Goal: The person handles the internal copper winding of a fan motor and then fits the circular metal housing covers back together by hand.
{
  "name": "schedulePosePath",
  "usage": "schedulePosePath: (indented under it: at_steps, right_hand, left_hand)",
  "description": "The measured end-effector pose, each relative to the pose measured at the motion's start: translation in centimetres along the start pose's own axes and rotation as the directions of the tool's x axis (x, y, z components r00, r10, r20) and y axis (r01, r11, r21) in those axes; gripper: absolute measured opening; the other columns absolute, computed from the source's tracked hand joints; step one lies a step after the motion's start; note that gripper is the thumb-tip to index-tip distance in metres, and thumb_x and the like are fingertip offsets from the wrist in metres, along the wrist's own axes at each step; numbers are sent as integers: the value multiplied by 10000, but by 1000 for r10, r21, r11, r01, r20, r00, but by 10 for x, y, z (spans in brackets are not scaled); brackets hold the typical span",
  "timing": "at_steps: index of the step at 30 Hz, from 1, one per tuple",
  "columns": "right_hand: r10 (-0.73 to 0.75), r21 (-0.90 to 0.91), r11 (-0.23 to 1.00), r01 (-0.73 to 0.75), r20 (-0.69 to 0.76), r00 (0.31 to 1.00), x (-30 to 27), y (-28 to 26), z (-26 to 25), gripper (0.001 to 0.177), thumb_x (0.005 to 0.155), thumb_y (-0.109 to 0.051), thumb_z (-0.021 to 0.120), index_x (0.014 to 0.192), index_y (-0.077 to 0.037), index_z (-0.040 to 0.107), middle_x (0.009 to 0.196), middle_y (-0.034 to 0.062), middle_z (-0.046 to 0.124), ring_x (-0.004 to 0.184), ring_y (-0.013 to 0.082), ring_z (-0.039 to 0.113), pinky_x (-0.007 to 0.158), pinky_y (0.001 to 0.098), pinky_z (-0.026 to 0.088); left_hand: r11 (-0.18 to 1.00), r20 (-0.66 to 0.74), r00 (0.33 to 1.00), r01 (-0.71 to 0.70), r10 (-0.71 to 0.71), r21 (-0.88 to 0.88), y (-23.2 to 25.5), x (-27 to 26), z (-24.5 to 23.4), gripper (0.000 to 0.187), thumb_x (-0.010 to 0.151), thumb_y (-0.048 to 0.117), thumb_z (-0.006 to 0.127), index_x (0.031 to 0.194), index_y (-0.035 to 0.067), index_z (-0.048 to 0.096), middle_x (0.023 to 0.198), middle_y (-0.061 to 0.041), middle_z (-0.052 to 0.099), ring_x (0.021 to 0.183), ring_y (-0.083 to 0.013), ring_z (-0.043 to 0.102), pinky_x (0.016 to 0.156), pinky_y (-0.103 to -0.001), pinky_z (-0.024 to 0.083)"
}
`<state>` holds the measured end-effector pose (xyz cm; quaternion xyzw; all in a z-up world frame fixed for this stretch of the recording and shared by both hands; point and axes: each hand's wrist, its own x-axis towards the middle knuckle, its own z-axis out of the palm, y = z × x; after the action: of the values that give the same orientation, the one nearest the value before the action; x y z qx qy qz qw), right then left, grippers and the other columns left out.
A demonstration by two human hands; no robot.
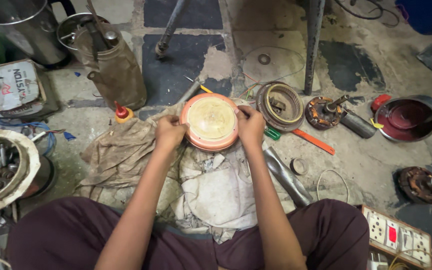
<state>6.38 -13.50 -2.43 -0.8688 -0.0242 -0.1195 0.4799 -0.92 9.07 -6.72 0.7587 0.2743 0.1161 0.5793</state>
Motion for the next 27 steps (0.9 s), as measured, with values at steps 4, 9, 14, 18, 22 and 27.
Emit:
schedulePosePath:
  at_steps: [4, 9, 14, 18, 22, 27]
  right_hand:
    - [-21, 32, 999, 21, -7, 1000, 2, 3, -1, 216, 880, -153, 731, 1026, -2, 780, 825, 162, 774, 701, 198, 725, 696, 326, 559]
    - [-51, 89, 995, 52, -17, 999, 2, 9, 1, 220, 885, -146, 729, 1033, 12, 771, 834, 153, 779, 696, 177, 716, 691, 317, 561]
    - [-87, 59, 994, 93, -87, 992, 0, 9, 9, 222, 895, -149, 728, 1036, 17, 769, 854, 173, 773, 718, 211, 741, 713, 331, 571]
    - [-59, 18, 998, 60, -72, 996, -1, 7, 8, 211, 891, -152, 722, 1017, 10, 768, 840, 178, 767, 711, 241, 745, 705, 346, 571]
    - [-60, 28, 998, 60, -29, 998, -2, 6, 5, 188, 899, -148, 712, 1019, -10, 759, 867, 176, 767, 768, 262, 762, 733, 357, 572]
    - [-146, -9, 989, 146, -53, 988, -18, 14, 3, 209, 967, -137, 633, 1122, -35, 729, 946, 210, 750, 854, 347, 747, 783, 401, 564]
  left_hand:
    - [968, 121, 990, 99, -72, -230, 5, -2, -1, 355, 804, 44, 758, 1128, -86, 697, 922, -115, 745, 781, -185, 693, 702, -307, 542]
    - [990, 90, 996, 39, -26, -137, 10, -1, -1, 361, 793, 72, 772, 1115, -76, 702, 957, -115, 774, 807, -150, 738, 724, -277, 563]
    - [998, 46, 999, -18, 16, 62, 18, -10, -6, 280, 808, 160, 779, 1023, -19, 762, 886, -133, 781, 762, -202, 734, 721, -341, 548]
    - [983, 18, 999, -42, 39, 180, 24, -13, -7, 267, 817, 208, 791, 980, -1, 765, 848, -156, 766, 751, -256, 740, 725, -381, 543]
    - [969, 2, 993, -115, 118, 218, 27, -13, -9, 292, 800, 213, 814, 966, -20, 755, 847, -186, 750, 760, -290, 739, 728, -394, 548]
    - [922, -2, 965, -248, 261, 299, 30, -25, -12, 303, 776, 206, 847, 930, -40, 760, 857, -220, 736, 774, -337, 726, 737, -417, 548]
